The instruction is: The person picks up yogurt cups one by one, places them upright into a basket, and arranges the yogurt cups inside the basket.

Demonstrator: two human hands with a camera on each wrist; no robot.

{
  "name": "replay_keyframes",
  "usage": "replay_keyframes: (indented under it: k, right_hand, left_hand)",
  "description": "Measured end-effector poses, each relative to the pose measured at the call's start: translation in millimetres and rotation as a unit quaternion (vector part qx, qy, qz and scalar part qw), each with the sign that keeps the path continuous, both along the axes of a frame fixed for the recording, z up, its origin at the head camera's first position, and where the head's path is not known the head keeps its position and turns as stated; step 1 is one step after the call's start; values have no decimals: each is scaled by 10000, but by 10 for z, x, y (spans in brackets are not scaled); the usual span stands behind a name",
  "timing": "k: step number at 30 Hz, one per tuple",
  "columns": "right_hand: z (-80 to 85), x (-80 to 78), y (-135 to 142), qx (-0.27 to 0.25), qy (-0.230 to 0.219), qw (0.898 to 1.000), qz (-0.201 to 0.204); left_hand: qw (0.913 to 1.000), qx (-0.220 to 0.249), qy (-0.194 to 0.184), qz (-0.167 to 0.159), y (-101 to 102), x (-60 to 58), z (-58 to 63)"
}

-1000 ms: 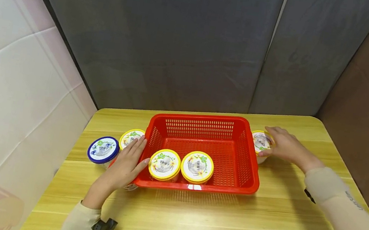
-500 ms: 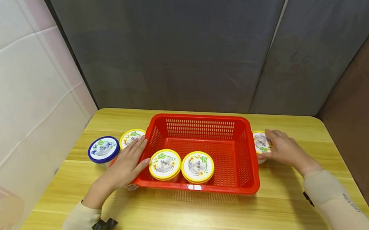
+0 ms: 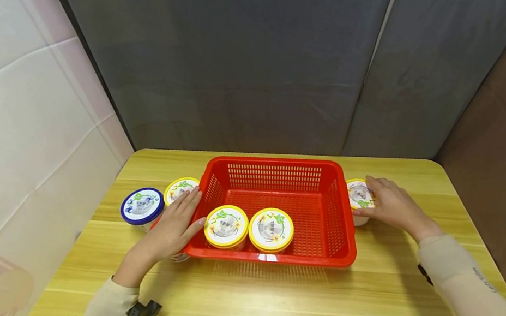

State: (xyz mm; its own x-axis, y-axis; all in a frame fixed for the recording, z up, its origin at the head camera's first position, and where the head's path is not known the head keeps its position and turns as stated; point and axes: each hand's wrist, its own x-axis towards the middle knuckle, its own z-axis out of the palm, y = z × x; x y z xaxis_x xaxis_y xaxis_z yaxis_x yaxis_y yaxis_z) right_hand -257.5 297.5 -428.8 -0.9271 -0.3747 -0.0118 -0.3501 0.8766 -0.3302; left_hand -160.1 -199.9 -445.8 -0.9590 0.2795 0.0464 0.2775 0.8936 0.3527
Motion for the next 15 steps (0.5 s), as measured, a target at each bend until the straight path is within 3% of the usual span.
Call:
replay_keyframes:
  k: [15]
  right_hand:
    - [176, -18, 96, 48, 41, 9993, -379]
  left_hand:
    - [10000, 5, -28, 2, -7, 5, 9]
